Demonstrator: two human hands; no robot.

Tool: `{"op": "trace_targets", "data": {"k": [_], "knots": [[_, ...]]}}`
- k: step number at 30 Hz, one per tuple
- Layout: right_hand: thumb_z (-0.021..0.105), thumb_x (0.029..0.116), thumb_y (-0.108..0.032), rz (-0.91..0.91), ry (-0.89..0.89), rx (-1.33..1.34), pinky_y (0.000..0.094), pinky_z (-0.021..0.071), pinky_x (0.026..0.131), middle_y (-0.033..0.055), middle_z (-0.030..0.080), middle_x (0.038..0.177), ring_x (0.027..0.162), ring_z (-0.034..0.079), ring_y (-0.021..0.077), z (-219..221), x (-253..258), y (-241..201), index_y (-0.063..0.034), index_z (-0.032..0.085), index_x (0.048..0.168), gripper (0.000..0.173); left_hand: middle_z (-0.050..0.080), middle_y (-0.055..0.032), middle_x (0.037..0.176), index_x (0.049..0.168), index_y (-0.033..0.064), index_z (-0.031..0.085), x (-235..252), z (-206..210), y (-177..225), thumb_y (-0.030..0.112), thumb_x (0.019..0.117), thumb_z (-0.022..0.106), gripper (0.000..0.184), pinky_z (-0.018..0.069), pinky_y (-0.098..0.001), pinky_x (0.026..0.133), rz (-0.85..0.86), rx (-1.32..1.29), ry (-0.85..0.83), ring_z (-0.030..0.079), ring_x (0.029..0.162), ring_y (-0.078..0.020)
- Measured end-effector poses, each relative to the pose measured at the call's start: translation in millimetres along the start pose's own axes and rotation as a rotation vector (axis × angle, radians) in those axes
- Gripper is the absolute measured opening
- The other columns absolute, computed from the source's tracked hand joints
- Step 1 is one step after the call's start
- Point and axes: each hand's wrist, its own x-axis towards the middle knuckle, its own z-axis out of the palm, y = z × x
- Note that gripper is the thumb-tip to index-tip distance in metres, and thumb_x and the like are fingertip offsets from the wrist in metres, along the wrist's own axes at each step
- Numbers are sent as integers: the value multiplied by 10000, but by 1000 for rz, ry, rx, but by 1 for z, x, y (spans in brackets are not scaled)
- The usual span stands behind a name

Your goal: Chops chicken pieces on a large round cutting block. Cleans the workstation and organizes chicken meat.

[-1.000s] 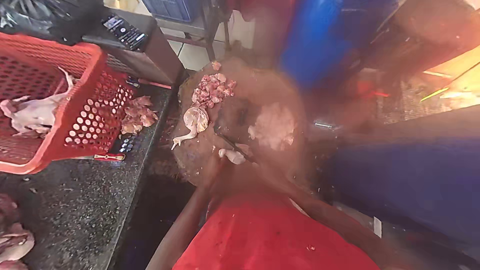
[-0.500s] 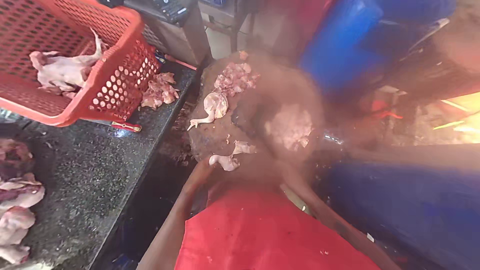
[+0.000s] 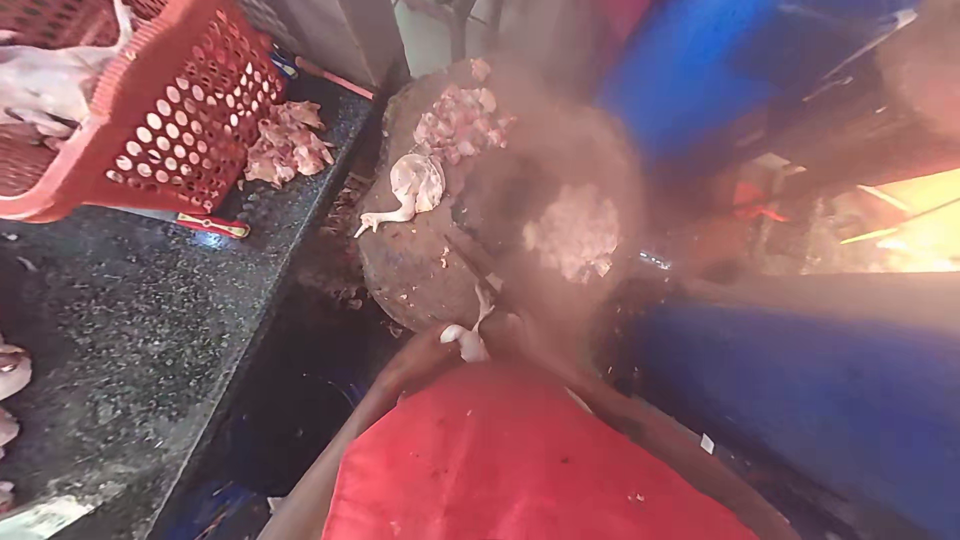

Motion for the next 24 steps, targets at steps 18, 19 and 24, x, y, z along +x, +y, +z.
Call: {"op": "trace_targets", "data": {"k": [18,19,24], "knots": [[376,1097,-473,-97,-129,-371,616,519,943,221,699,1110,1074,680,407,-35,-26,23,-47,597,1335,536,680,-27,959,1268,124,640,-22,-16,-35,288,974,676,338,535,-321,655,-85,-217,146,603,707,-104],[379,1095,-479,-83,-89,-343,607,525,944,215,705,1099,1071,685,398,-32,-32,20,-48,603,1335,541,672,-26,925,1245,119,646,-29,-14,-39,309,977,675,330,527,-323,639,-99,-225,138,591,683,-107],[289,1069,-578,-329,99,49,452,563,723,93,653,832,761,651,217,-35,-52,0,-34,641,1180,658,699,5,920,1227,99,643,-33,-3,-51,328,1018,628,310,534,-262,644,-89,-419,83,609,687,-63]]}}
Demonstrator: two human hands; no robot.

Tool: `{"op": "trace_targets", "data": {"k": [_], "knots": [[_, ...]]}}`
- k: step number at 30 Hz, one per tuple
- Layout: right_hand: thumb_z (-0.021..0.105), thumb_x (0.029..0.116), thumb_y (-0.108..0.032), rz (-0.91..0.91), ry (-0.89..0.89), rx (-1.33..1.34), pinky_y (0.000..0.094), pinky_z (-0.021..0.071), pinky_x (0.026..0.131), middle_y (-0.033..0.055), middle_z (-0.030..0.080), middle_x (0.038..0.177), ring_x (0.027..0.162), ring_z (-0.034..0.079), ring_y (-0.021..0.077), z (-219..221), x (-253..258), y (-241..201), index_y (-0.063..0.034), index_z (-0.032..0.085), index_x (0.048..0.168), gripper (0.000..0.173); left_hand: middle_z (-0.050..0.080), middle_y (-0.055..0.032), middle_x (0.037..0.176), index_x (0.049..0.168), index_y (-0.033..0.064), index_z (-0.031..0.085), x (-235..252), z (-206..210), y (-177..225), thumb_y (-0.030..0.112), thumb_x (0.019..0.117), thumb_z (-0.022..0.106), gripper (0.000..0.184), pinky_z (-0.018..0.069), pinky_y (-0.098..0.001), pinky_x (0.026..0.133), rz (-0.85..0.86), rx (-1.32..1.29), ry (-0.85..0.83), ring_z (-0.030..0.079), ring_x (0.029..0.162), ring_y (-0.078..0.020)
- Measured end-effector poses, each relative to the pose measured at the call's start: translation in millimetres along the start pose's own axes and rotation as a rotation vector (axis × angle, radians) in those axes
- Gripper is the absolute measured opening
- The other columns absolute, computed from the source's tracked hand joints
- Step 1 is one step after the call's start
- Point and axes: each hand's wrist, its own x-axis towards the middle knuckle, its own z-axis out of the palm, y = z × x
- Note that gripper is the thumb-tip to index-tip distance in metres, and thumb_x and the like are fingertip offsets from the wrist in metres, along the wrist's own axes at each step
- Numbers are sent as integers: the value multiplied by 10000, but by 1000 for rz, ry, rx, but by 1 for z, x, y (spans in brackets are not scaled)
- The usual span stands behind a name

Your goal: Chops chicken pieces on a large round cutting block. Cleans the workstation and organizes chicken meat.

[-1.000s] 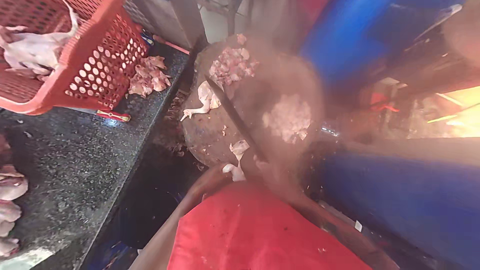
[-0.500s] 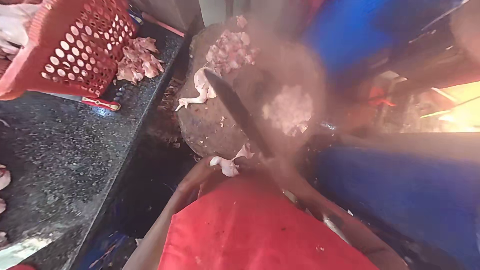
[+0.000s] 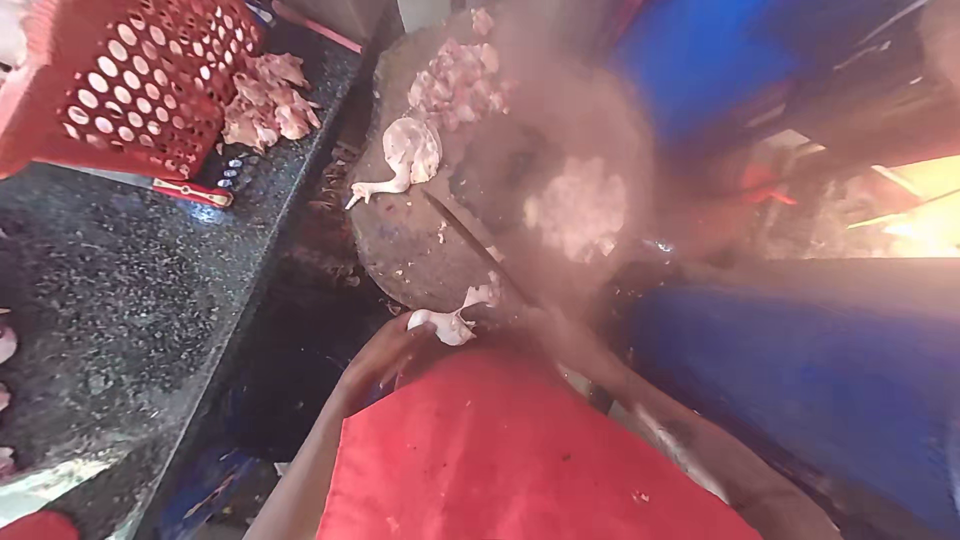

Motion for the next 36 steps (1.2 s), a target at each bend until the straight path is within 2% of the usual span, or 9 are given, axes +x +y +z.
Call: {"op": "trace_targets", "data": {"k": [3,7,12,18,22,25,29,32,36], "knots": [[288,1067,-580,-54,-41,56,442,562,726,109,671,849,770,662,209,19,-2,17,-26,643,1210,673,699,17,935,1240,91,631,-2,4,3,308,1024,610,306,534,-241,666,-5,-57,-18,611,709,-47],[306,1099,-517,283,-206,-118,577,530,909,191,692,1036,1002,685,347,20,14,46,-46,613,1259,585,679,20,882,1221,99,639,-4,4,10,321,1028,611,295,512,-235,615,-3,-56,-16,577,651,-50],[340,1093,-486,160,-91,45,502,553,829,141,667,919,866,670,275,16,2,11,-28,609,1256,556,669,32,867,1212,97,612,-5,2,4,331,1031,602,296,523,-223,639,-19,-120,-49,589,674,-39],[249,1114,-482,250,-365,248,460,527,767,113,605,889,787,599,228,47,15,62,-27,618,1186,590,621,37,798,1156,96,610,-14,8,56,304,1005,638,259,455,-215,557,82,-45,-42,519,599,-41],[219,1124,-419,383,-25,357,331,467,552,19,504,711,562,481,126,25,5,86,-30,601,1072,548,722,-18,1108,1301,151,644,-24,16,117,360,966,706,399,574,-380,922,406,580,-106,694,983,-125],[246,1132,-379,412,192,195,437,541,729,120,602,844,722,600,229,-4,13,84,1,600,1212,526,720,-20,1235,1266,265,700,17,35,132,321,983,667,290,393,-604,1116,522,1084,-96,649,1195,-257],[301,1113,-356,213,350,250,368,526,642,65,561,791,653,565,170,-39,10,33,-9,583,1217,458,720,-109,1208,1150,190,753,93,31,116,137,968,629,226,371,-683,1077,479,1319,-31,623,1199,-386],[292,991,-751,-123,478,426,217,453,514,-91,485,686,554,467,1,-50,-8,-24,-66,590,1080,752,718,-118,1213,1140,195,765,99,23,131,126,978,619,229,347,-689,1090,436,1380,-43,608,1228,-386],[260,1008,-728,-459,500,338,215,550,719,11,646,871,776,611,-3,-25,5,-27,23,623,1156,848,720,-121,1189,1136,217,767,100,20,146,80,945,644,265,349,-705,1085,428,1494,-7,601,1224,-400]]}}
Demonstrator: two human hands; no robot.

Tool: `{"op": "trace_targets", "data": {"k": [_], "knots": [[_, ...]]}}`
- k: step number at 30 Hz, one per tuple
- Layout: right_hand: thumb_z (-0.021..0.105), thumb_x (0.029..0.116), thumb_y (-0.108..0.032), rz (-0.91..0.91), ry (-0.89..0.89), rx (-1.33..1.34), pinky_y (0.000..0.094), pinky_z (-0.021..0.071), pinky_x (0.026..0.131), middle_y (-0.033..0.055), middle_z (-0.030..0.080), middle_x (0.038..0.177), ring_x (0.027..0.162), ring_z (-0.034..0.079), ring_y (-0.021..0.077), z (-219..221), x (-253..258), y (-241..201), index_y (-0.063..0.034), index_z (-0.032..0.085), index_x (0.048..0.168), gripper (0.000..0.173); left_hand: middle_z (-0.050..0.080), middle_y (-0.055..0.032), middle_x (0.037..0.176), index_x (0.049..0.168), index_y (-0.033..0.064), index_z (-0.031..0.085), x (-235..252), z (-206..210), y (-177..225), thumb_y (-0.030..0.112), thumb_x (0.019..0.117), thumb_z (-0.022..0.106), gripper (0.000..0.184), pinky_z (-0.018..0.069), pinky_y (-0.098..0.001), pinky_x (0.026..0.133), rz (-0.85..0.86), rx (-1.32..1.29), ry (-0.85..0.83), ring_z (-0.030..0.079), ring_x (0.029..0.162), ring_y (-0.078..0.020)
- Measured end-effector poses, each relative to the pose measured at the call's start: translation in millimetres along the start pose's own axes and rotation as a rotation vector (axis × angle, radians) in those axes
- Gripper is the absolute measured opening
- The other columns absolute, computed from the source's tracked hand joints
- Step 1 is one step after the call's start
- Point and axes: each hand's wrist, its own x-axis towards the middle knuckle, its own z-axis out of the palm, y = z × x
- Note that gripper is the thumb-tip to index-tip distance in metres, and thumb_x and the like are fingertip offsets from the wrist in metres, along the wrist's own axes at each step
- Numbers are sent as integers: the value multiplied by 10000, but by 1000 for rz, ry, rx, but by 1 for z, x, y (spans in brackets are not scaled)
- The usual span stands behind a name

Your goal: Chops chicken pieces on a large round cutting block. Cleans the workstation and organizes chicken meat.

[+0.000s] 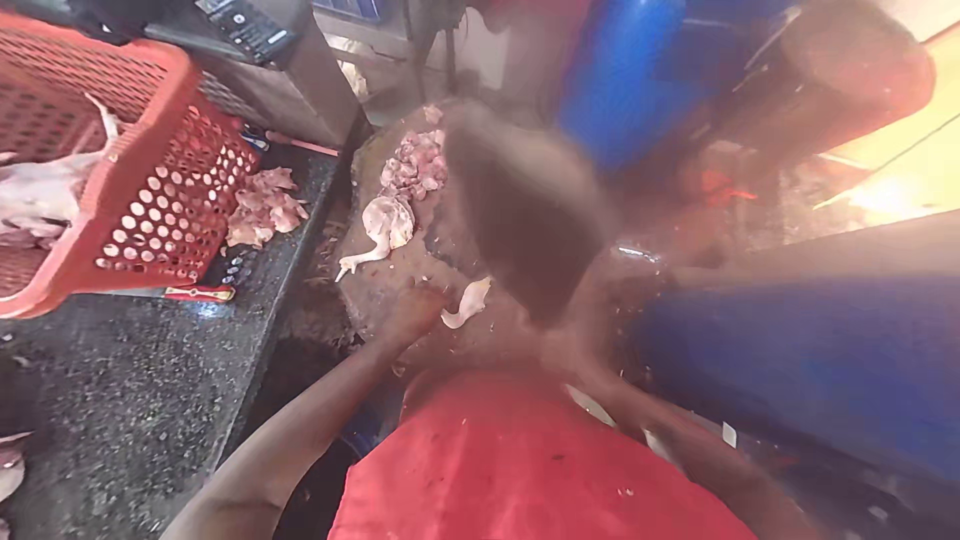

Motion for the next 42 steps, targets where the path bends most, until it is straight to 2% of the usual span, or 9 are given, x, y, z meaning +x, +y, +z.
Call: {"op": "trace_targets", "data": {"k": [6,10,15,22,24,28,33,38,42], "knots": [[310,1100,-518,732,-610,-591,595,533,903,209,684,1095,1044,682,375,7,-3,81,-39,591,1286,586,706,-168,1183,1120,77,739,-11,0,2,152,979,595,215,372,-662,1074,-81,95,-72,606,1200,-413],[345,1088,-521,685,-464,-575,556,552,864,164,705,1020,967,700,332,14,-4,55,-61,612,1282,565,691,-138,1280,1305,231,701,-41,19,-17,358,1009,610,335,426,-667,1056,-163,-170,-227,621,1223,-391],[332,1101,-444,621,-457,-260,500,549,853,164,684,980,898,676,282,20,-18,63,-30,598,1298,529,703,-208,1063,1216,66,680,-70,30,-37,386,1046,567,379,505,-658,911,-170,-481,-335,682,995,-389],[184,1124,-431,939,-227,-51,331,471,554,13,488,720,564,478,131,-8,-45,112,-31,581,1111,564,725,-164,1068,1204,143,715,-101,-41,-23,354,1035,603,292,506,-673,896,-104,-406,-112,690,1010,-381],[222,1133,-406,948,-167,-196,395,526,654,82,571,805,660,565,190,-20,-27,96,-12,595,1201,548,732,-145,1098,1191,159,731,-87,-50,-2,352,1020,626,278,514,-665,894,-2,-365,-46,694,1032,-373],[293,1107,-379,666,-113,-227,394,517,640,69,555,764,644,557,185,-31,9,45,-2,607,1159,493,722,-141,1175,1240,198,720,-24,-23,19,335,1015,608,286,506,-663,930,-42,-221,-69,678,1101,-389],[265,962,-789,171,45,40,205,464,525,-82,503,676,558,481,-20,-12,16,-15,-68,608,1034,803,707,-200,1185,1210,122,718,1,3,7,284,1019,593,280,459,-696,967,-146,-180,-136,648,1144,-436],[323,1102,-488,593,-469,-385,524,546,862,183,687,1010,929,684,306,10,-24,74,-26,608,1274,570,704,-206,1193,1220,108,714,-5,5,7,346,1012,605,335,417,-699,1018,-203,-156,-125,643,1149,-439],[310,1107,-500,783,-525,-428,562,524,903,197,684,1023,973,677,334,16,-19,81,-28,628,1251,587,712,-205,1169,1234,117,706,-28,14,-1,331,1005,620,326,489,-699,933,-228,-253,-65,667,1110,-445]]}}
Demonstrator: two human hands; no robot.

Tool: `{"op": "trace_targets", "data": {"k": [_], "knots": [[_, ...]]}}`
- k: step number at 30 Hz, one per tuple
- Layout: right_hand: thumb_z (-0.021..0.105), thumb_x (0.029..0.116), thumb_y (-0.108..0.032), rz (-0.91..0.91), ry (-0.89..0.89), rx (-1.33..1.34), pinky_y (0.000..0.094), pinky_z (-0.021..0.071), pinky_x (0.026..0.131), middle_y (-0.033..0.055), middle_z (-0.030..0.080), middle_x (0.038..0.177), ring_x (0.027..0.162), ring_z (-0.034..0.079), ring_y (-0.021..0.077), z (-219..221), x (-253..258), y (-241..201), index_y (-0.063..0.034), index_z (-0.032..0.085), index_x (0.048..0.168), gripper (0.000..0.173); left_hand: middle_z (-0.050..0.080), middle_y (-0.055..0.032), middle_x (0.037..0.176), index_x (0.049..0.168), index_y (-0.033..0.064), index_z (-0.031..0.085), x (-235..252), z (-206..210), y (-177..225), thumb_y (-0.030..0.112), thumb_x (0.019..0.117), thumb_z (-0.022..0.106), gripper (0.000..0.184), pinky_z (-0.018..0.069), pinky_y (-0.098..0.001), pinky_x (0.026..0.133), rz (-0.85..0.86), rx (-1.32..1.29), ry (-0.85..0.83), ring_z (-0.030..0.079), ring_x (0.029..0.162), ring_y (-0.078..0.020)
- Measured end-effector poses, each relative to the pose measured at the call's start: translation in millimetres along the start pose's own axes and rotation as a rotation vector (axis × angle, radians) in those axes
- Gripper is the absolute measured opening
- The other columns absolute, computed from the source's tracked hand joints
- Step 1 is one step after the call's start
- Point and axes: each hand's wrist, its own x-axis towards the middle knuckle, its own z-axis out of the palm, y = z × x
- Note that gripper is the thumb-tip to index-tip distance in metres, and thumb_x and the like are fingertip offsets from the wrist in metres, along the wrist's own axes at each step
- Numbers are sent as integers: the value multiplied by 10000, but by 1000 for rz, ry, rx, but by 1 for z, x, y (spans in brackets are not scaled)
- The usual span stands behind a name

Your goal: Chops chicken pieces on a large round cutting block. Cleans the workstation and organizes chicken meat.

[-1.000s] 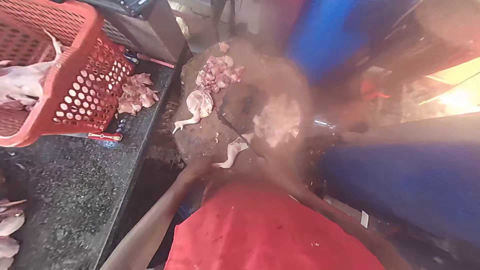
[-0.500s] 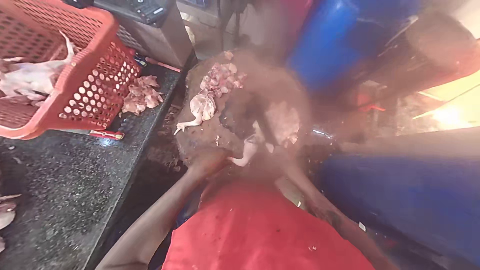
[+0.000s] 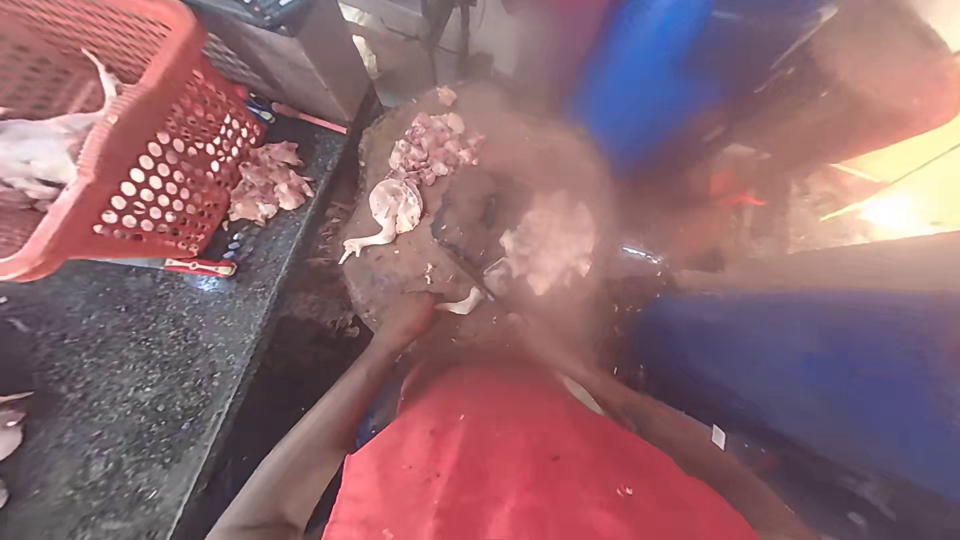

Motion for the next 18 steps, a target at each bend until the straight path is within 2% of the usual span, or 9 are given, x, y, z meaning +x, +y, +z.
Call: {"op": "trace_targets", "data": {"k": [2,4,7,9,11,12,14,16,18], "knots": [[339,1108,-463,-48,80,42,526,537,880,176,685,985,930,678,307,-10,-11,-15,-24,634,1244,546,712,-208,1152,1238,126,703,-10,3,-5,348,1008,615,331,498,-705,902,-57,-92,36,669,1100,-445],[330,1095,-470,-174,156,160,437,550,764,104,639,859,776,636,223,-21,-30,-33,-18,633,1207,555,710,-211,1151,1253,121,695,-16,20,-6,390,1031,584,366,490,-704,905,-127,-205,84,667,1094,-441],[307,1043,-646,-462,256,407,262,471,562,-44,516,722,600,493,44,-25,-46,-61,-24,624,1132,704,708,-204,1165,1318,126,653,-18,41,9,473,1046,531,457,503,-673,930,-263,-297,167,673,1099,-427],[265,1004,-735,-607,286,419,221,470,575,-36,529,747,627,503,11,-12,-41,-61,-40,613,1079,781,719,-180,1176,1353,160,637,-18,51,20,497,1054,495,473,514,-661,921,-309,-284,208,686,1095,-411],[278,1063,-613,-494,205,191,342,556,701,85,643,843,742,625,141,7,-29,-40,-5,647,1154,716,724,-164,1188,1358,168,640,-18,58,26,491,1059,480,468,522,-648,908,-321,-238,255,697,1086,-398],[314,1084,-520,-327,69,73,452,564,801,151,686,941,850,674,246,13,-20,-29,-6,638,1236,627,729,-171,1165,1335,152,650,-18,61,28,491,1056,483,469,529,-651,884,-316,-209,285,704,1060,-406],[295,1101,-523,-64,-125,-58,574,524,912,205,682,1060,1001,679,346,25,1,-18,-27,612,1262,611,729,-193,1137,1308,120,658,-21,62,28,489,1057,473,482,531,-650,873,-315,-162,283,703,1049,-426],[294,1099,-529,-12,-161,-65,590,516,928,211,683,1085,1029,676,355,29,7,-19,-31,615,1276,618,708,-207,1196,1310,105,660,-31,63,21,445,1061,494,453,518,-630,938,-281,-220,272,682,1109,-420],[305,1106,-505,-37,-157,-26,567,525,920,205,681,1067,1005,677,341,26,5,-19,-33,603,1297,590,666,-191,1214,1216,116,723,-41,67,7,354,1012,614,332,504,-538,1010,-143,-397,438,639,1141,-357]]}}
